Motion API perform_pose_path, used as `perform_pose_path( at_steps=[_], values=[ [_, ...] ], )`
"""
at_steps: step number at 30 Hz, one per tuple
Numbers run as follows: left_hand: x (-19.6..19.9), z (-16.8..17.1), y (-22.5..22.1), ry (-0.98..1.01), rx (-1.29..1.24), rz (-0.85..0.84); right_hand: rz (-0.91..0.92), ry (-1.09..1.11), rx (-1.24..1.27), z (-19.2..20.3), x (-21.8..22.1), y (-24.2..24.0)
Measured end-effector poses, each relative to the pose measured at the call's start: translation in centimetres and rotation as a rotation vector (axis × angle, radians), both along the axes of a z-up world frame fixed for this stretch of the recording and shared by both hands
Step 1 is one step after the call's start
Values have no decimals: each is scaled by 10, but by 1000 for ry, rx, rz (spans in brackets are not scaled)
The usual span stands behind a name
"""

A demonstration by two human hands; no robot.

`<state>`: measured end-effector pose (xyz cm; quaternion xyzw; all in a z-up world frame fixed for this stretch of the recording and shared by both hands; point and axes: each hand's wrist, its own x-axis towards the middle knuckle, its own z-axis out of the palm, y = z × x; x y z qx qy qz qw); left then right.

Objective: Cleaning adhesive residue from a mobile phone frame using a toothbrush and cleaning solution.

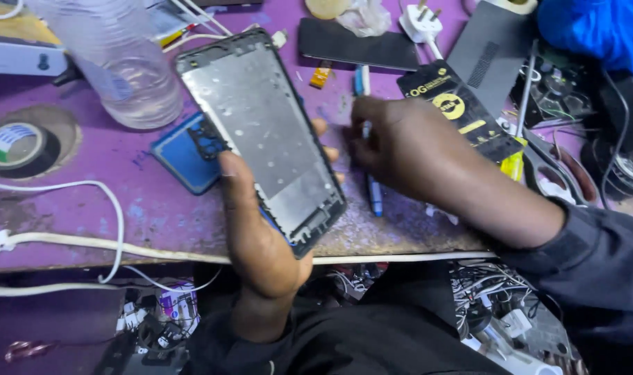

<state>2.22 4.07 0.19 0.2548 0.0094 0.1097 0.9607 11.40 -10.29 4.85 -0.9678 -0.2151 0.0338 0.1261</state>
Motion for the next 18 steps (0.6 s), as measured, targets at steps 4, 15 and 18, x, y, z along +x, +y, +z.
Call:
perform_pose_path(
  at_steps=[4, 15, 18],
  values=[
    [-2, 2, -2, 41, 71, 36, -258, 89, 85, 42, -22, 6],
    [0, 17, -2, 100, 70, 60, -273, -32, 621, 17, -125, -50],
    [3, 15, -11, 139, 6, -14, -270, -106, 542, -1, -139, -57]
  ],
)
